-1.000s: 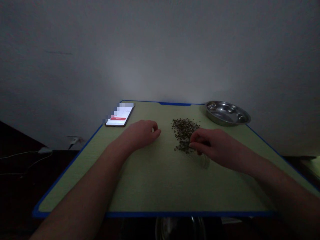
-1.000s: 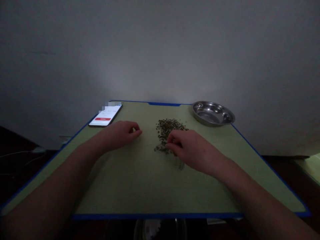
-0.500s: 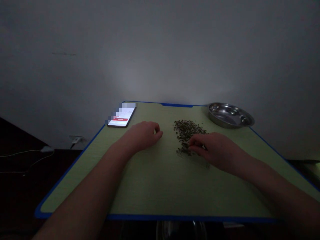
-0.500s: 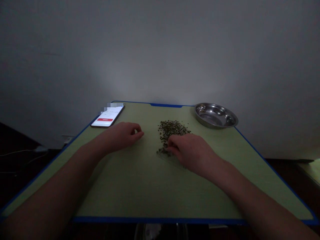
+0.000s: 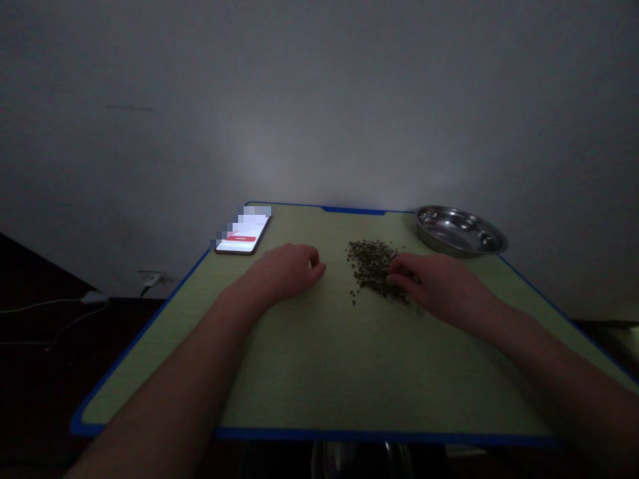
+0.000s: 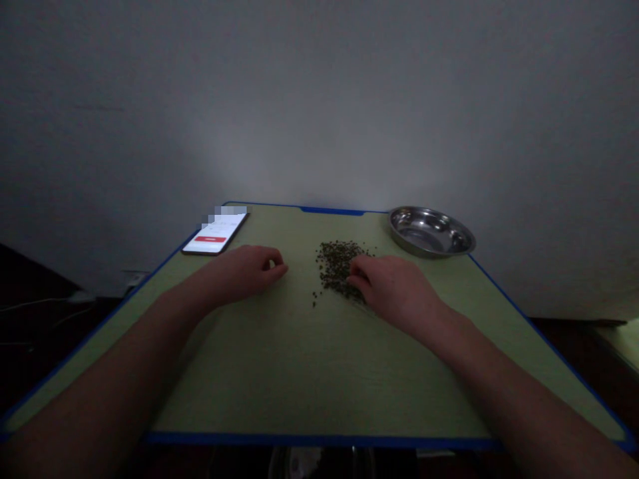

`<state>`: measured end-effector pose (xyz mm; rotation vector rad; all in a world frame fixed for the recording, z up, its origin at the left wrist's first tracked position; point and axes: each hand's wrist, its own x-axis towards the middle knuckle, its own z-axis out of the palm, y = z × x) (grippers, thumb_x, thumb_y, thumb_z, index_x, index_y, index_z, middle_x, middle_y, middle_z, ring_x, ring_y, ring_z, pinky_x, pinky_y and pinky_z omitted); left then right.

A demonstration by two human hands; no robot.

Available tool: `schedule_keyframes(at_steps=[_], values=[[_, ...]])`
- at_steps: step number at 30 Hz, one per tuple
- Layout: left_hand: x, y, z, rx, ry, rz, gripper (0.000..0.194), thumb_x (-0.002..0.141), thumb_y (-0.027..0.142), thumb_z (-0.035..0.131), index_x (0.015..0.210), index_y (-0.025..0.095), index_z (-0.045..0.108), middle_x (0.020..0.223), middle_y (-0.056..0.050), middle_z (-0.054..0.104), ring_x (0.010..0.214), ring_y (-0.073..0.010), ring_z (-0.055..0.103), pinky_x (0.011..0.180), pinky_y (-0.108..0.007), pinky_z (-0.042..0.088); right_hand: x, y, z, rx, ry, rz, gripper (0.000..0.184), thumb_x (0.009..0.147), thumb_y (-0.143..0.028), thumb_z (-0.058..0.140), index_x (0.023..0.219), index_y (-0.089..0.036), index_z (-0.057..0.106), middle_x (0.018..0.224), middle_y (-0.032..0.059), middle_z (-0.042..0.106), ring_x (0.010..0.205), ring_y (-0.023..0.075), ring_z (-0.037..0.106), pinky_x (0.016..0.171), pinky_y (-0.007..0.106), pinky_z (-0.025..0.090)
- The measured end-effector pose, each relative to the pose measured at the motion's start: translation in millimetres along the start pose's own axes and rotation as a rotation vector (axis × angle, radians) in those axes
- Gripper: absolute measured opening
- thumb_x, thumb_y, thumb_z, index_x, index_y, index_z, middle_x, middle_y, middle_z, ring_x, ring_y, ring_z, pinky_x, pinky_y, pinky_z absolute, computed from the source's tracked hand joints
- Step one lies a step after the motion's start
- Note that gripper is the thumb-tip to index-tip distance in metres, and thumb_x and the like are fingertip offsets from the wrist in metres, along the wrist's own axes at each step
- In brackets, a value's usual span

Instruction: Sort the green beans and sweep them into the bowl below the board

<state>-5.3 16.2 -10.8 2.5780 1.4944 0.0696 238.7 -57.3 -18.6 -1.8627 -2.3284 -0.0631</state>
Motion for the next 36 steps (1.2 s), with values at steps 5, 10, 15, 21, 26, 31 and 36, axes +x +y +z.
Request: schedule_keyframes(at_steps=[5, 10, 15, 21, 26, 31, 36], values=[[-1, -1, -0.5, -0.003, 0.008, 0.010, 0.037, 0.085, 0.043, 0.041, 0.094, 0.021, 0.068, 0.089, -0.008, 0.071, 0.072, -0.0185, 0.061, 0.061, -0.029, 0.041, -7, -11, -4, 0.202, -0.055, -0.034, 0.015, 0.089, -0.027, 0.051, 0.083, -0.022, 0.063, 0.072, 0.0006, 0.066, 0.058, 0.0140, 0.054, 0.054, 0.026, 0.035], [0, -2, 1.2, 0.008, 0.020, 0.005, 0.036, 0.085, 0.043, 0.041, 0.092, 0.021, 0.068, 0.088, -0.008, 0.071, 0.070, -0.0180, 0.061, 0.060, -0.029, 0.040, -6, -20, -3, 0.250, -0.092, -0.042, 0.013, 0.088, -0.024, 0.051, 0.082, -0.021, 0.063, 0.071, 0.0007, 0.066, 0.057, 0.0131, 0.053, 0.054, 0.025, 0.035], [-1, -2, 1.0, 0.002, 0.012, 0.030, 0.038, 0.085, 0.045, 0.040, 0.093, 0.020, 0.068, 0.088, -0.009, 0.071, 0.071, -0.0192, 0.061, 0.060, -0.030, 0.041, -2, -17, 0, 0.234, -0.077, -0.035, 0.014, 0.088, -0.025, 0.052, 0.083, -0.021, 0.065, 0.072, 0.0013, 0.067, 0.060, 0.0142, 0.055, 0.056, 0.026, 0.037], [-1, -1, -0.9, 0.001, -0.004, 0.016, 0.038, 0.085, 0.045, 0.040, 0.093, 0.020, 0.068, 0.090, -0.010, 0.071, 0.072, -0.0204, 0.062, 0.062, -0.031, 0.042, -1, -11, 3, 0.218, -0.031, 0.009, 0.015, 0.088, -0.028, 0.053, 0.082, -0.021, 0.065, 0.069, 0.0012, 0.066, 0.055, 0.0139, 0.054, 0.053, 0.026, 0.035], [-1, 0, -0.8, 0.003, -0.012, 0.013, 0.037, 0.085, 0.044, 0.040, 0.093, 0.020, 0.068, 0.091, -0.010, 0.070, 0.073, -0.0214, 0.062, 0.062, -0.032, 0.042, 1, -4, 5, 0.194, -0.024, 0.017, 0.017, 0.088, -0.030, 0.052, 0.083, -0.020, 0.065, 0.071, 0.0021, 0.066, 0.056, 0.0144, 0.054, 0.053, 0.026, 0.036], [-2, -1, -0.6, 0.000, -0.010, 0.016, 0.037, 0.085, 0.044, 0.040, 0.094, 0.020, 0.068, 0.090, -0.010, 0.070, 0.073, -0.0206, 0.062, 0.061, -0.031, 0.041, 4, 0, 9, 0.164, 0.006, 0.056, 0.017, 0.088, -0.030, 0.052, 0.083, -0.020, 0.065, 0.070, 0.0030, 0.067, 0.059, 0.0158, 0.056, 0.053, 0.027, 0.036], [-1, -2, 0.0, -0.003, -0.010, 0.027, 0.037, 0.085, 0.043, 0.040, 0.094, 0.020, 0.068, 0.090, -0.010, 0.070, 0.073, -0.0195, 0.061, 0.062, -0.031, 0.041, 2, -1, 7, 0.170, 0.025, 0.034, 0.017, 0.089, -0.028, 0.050, 0.083, -0.020, 0.064, 0.070, 0.0028, 0.067, 0.059, 0.0158, 0.056, 0.054, 0.027, 0.037]])
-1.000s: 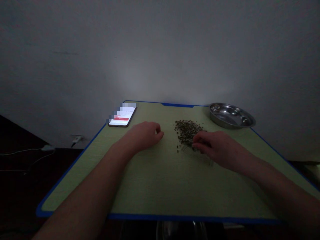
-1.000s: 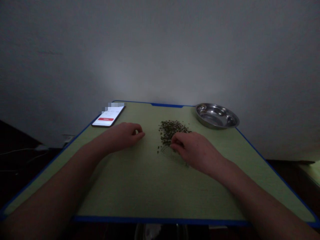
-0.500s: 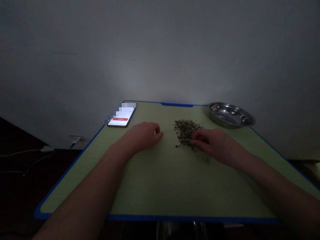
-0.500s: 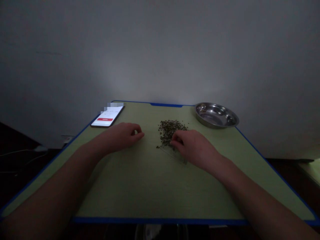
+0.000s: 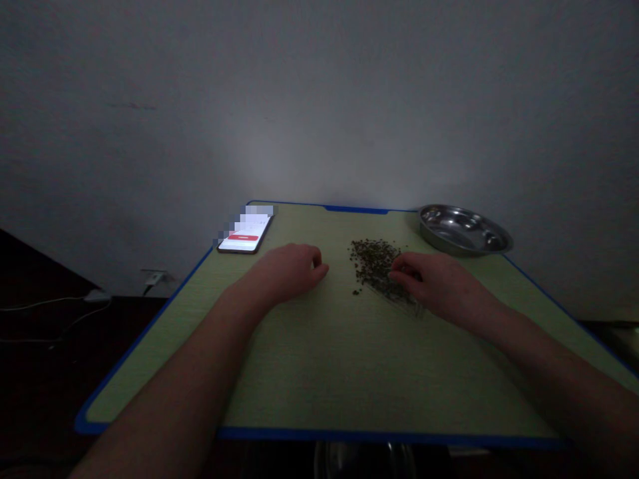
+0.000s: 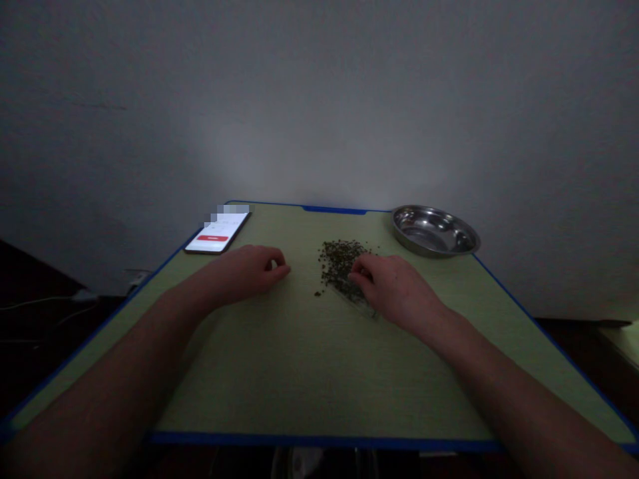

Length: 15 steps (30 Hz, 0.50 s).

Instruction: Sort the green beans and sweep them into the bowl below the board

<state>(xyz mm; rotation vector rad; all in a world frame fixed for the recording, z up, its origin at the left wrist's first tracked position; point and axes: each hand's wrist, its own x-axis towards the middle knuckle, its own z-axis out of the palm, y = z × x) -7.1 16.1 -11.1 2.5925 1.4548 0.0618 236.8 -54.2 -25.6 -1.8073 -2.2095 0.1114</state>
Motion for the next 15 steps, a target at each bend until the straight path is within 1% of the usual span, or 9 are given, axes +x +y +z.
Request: schedule_keyframes(at_steps=[4, 8, 15], values=[[-0.6, 1.1, -0.4, 0.001, -0.004, -0.005, 0.037, 0.085, 0.044, 0.040, 0.093, 0.020, 0.068, 0.091, -0.010, 0.071, 0.073, -0.0202, 0.061, 0.062, -0.031, 0.041, -3.4, -5.9, -2.0, 0.055, -0.029, -0.047, 0.019, 0.090, -0.029, 0.049, 0.082, -0.021, 0.064, 0.074, 0.0027, 0.067, 0.059, 0.0151, 0.056, 0.055, 0.027, 0.038], [-1.8, 2.2, -0.8, -0.006, 0.003, -0.012, 0.038, 0.086, 0.045, 0.040, 0.093, 0.020, 0.068, 0.090, -0.010, 0.071, 0.072, -0.0200, 0.061, 0.061, -0.030, 0.041, -1.9, -8.3, -0.4, 0.068, -0.024, -0.037, 0.018, 0.089, -0.029, 0.050, 0.082, -0.021, 0.064, 0.073, 0.0029, 0.068, 0.059, 0.0150, 0.056, 0.055, 0.027, 0.039], [-1.1, 0.8, 0.4, -0.001, 0.009, -0.007, 0.038, 0.085, 0.045, 0.040, 0.093, 0.020, 0.068, 0.089, -0.010, 0.070, 0.071, -0.0196, 0.061, 0.061, -0.031, 0.041, 2.1, -2.6, 3.6, 0.094, -0.032, 0.007, 0.017, 0.088, -0.030, 0.051, 0.082, -0.021, 0.064, 0.070, 0.0021, 0.067, 0.058, 0.0147, 0.056, 0.054, 0.026, 0.037]])
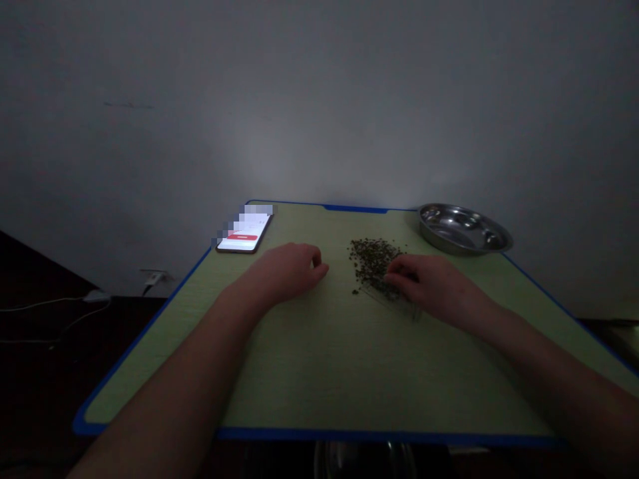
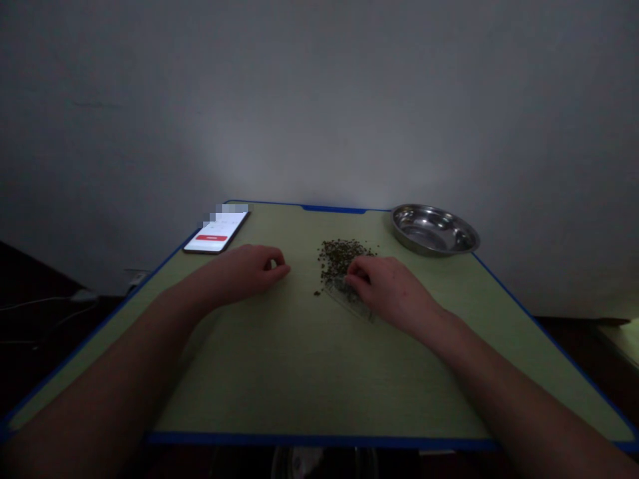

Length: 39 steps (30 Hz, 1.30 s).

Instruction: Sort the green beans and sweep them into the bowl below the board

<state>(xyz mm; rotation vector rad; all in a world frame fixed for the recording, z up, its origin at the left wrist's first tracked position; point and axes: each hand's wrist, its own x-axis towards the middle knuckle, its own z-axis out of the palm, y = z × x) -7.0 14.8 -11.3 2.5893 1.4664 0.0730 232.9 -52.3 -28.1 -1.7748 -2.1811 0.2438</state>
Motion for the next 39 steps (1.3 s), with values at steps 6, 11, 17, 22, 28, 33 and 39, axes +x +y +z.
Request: schedule_keyframes(at_steps=[6, 11, 17, 22, 28, 33, 39], values=[[0, -1, 0.9, 0.006, -0.003, 0.012, 0.038, 0.085, 0.046, 0.040, 0.093, 0.020, 0.068, 0.090, -0.010, 0.070, 0.074, -0.0205, 0.061, 0.062, -0.031, 0.041, 1, 1, 0, -0.041, 0.022, 0.004, 0.018, 0.088, -0.029, 0.050, 0.083, -0.020, 0.065, 0.072, 0.0029, 0.068, 0.059, 0.0160, 0.057, 0.054, 0.027, 0.038], [1, -1, 0.8, -0.002, -0.013, 0.005, 0.038, 0.085, 0.046, 0.040, 0.093, 0.021, 0.067, 0.090, -0.010, 0.070, 0.074, -0.0211, 0.061, 0.063, -0.032, 0.042, 6, 0, 2, -0.090, 0.031, -0.013, 0.018, 0.088, -0.030, 0.050, 0.085, -0.020, 0.065, 0.075, 0.0040, 0.069, 0.063, 0.0173, 0.058, 0.056, 0.028, 0.038], [0, -1, 0.1, -0.004, -0.011, 0.002, 0.036, 0.085, 0.044, 0.041, 0.093, 0.021, 0.067, 0.089, -0.009, 0.070, 0.073, -0.0211, 0.061, 0.062, -0.032, 0.041, 14, -2, 2, -0.169, 0.038, -0.015, 0.019, 0.088, -0.032, 0.052, 0.086, -0.021, 0.066, 0.072, 0.0039, 0.068, 0.061, 0.0177, 0.058, 0.056, 0.029, 0.037], [-2, -1, -1.6, -0.007, -0.022, -0.001, 0.037, 0.085, 0.043, 0.040, 0.094, 0.020, 0.067, 0.091, -0.010, 0.070, 0.073, -0.0211, 0.062, 0.061, -0.032, 0.041, 13, -1, -2, -0.142, 0.025, 0.011, 0.019, 0.088, -0.031, 0.051, 0.084, -0.021, 0.066, 0.070, 0.0033, 0.067, 0.059, 0.0165, 0.057, 0.054, 0.028, 0.037], [-2, 0, -1.7, -0.001, -0.035, 0.000, 0.037, 0.085, 0.043, 0.041, 0.094, 0.020, 0.068, 0.091, -0.010, 0.070, 0.074, -0.0212, 0.062, 0.062, -0.032, 0.041, 13, 3, 0, -0.139, 0.062, 0.000, 0.019, 0.087, -0.030, 0.052, 0.081, -0.020, 0.066, 0.073, 0.0047, 0.068, 0.062, 0.0175, 0.059, 0.056, 0.029, 0.039], [-1, 1, -2.2, -0.003, -0.035, -0.002, 0.037, 0.085, 0.043, 0.040, 0.095, 0.020, 0.068, 0.092, -0.010, 0.070, 0.075, -0.0209, 0.062, 0.063, -0.031, 0.042, 20, 2, 5, -0.134, 0.089, 0.002, 0.018, 0.087, -0.030, 0.053, 0.080, -0.020, 0.066, 0.071, 0.0039, 0.068, 0.062, 0.0173, 0.059, 0.055, 0.028, 0.038], [-2, 1, -2.6, 0.001, -0.038, -0.019, 0.037, 0.085, 0.043, 0.041, 0.094, 0.020, 0.068, 0.092, -0.009, 0.070, 0.075, -0.0202, 0.062, 0.062, -0.030, 0.042, 24, 1, 5, -0.109, 0.092, 0.018, 0.016, 0.085, -0.028, 0.055, 0.080, -0.019, 0.066, 0.074, 0.0048, 0.069, 0.066, 0.0184, 0.060, 0.058, 0.029, 0.039]])
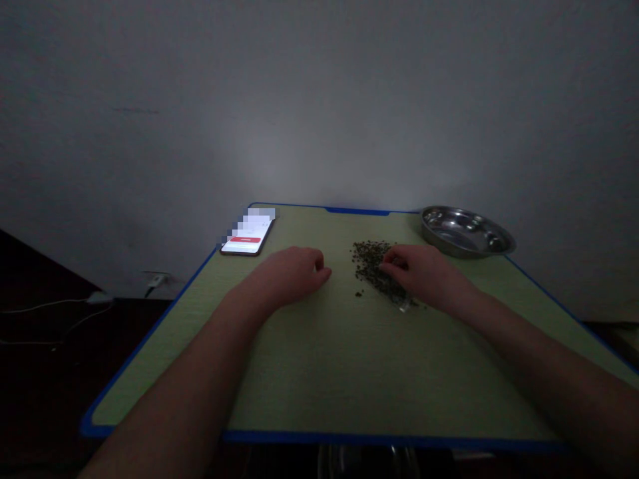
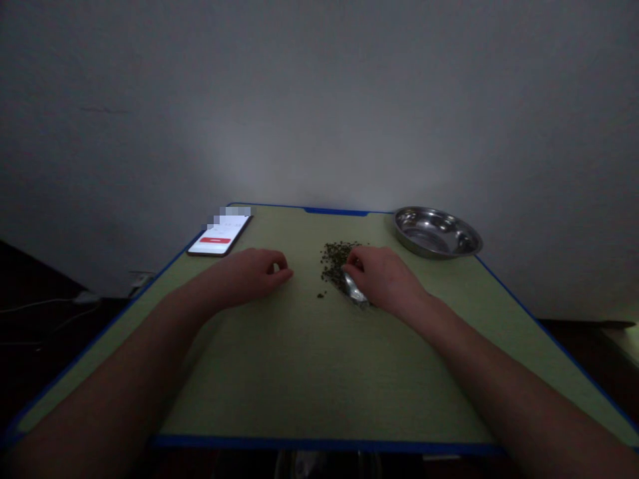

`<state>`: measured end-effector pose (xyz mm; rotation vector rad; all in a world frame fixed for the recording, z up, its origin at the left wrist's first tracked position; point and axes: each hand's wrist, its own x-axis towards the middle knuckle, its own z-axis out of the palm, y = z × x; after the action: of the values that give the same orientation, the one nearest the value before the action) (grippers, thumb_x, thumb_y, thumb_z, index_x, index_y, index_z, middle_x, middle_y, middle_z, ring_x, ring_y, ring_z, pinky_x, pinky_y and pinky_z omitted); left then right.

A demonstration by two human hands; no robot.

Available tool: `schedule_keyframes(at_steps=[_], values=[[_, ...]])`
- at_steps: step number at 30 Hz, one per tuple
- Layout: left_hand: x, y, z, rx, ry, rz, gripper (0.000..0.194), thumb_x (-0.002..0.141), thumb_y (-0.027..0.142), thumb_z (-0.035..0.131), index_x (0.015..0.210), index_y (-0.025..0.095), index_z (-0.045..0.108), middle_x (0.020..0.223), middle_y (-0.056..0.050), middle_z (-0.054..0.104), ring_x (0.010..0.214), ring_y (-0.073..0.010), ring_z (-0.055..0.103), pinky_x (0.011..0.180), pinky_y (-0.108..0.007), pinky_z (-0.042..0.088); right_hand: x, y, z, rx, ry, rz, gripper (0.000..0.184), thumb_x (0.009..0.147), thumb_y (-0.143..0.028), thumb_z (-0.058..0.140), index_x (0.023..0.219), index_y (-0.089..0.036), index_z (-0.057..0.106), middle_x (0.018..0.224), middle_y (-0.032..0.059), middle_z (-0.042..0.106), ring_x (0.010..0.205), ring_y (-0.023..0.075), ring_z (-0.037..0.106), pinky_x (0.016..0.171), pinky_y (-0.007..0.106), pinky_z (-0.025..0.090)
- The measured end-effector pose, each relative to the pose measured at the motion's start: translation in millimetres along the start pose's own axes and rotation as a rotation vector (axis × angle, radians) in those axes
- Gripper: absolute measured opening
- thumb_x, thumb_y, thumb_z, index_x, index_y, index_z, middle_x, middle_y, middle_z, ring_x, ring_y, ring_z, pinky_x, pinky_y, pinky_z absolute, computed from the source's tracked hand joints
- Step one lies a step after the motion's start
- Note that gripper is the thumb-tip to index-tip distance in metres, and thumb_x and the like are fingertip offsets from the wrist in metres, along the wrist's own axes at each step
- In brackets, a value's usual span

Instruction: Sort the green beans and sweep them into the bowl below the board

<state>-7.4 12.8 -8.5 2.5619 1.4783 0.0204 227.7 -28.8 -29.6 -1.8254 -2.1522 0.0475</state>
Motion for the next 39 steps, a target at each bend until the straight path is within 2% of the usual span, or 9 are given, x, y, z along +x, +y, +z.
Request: schedule_keyframes(at_steps=[9, 26, 39], values=[[-0.4, -0.1, 0.5, 0.003, -0.002, 0.004, 0.036, 0.085, 0.043, 0.042, 0.095, 0.020, 0.068, 0.092, -0.010, 0.070, 0.075, -0.0208, 0.062, 0.063, -0.031, 0.042, -6.2, 0.4, -2.9, 0.036, -0.026, 0.005, 0.016, 0.087, -0.028, 0.054, 0.082, -0.019, 0.066, 0.072, 0.0038, 0.069, 0.060, 0.0165, 0.058, 0.056, 0.028, 0.039], [1.0, -1.1, 1.0, 0.006, -0.006, 0.003, 0.037, 0.084, 0.045, 0.042, 0.094, 0.021, 0.068, 0.092, -0.009, 0.070, 0.076, -0.0204, 0.062, 0.063, -0.031, 0.041, -1.5, -2.3, 3.2, 0.015, 0.016, 0.009, 0.018, 0.087, -0.030, 0.054, 0.081, -0.019, 0.067, 0.074, 0.0059, 0.070, 0.063, 0.0187, 0.060, 0.057, 0.030, 0.040], [-0.8, -1.0, 0.3, 0.013, -0.012, 0.004, 0.037, 0.085, 0.044, 0.041, 0.095, 0.021, 0.067, 0.091, -0.009, 0.070, 0.076, -0.0210, 0.062, 0.064, -0.032, 0.042, -4.0, -0.7, 1.7, 0.049, -0.008, -0.035, 0.016, 0.087, -0.028, 0.053, 0.082, -0.020, 0.067, 0.074, 0.0043, 0.070, 0.065, 0.0182, 0.060, 0.058, 0.029, 0.040]])
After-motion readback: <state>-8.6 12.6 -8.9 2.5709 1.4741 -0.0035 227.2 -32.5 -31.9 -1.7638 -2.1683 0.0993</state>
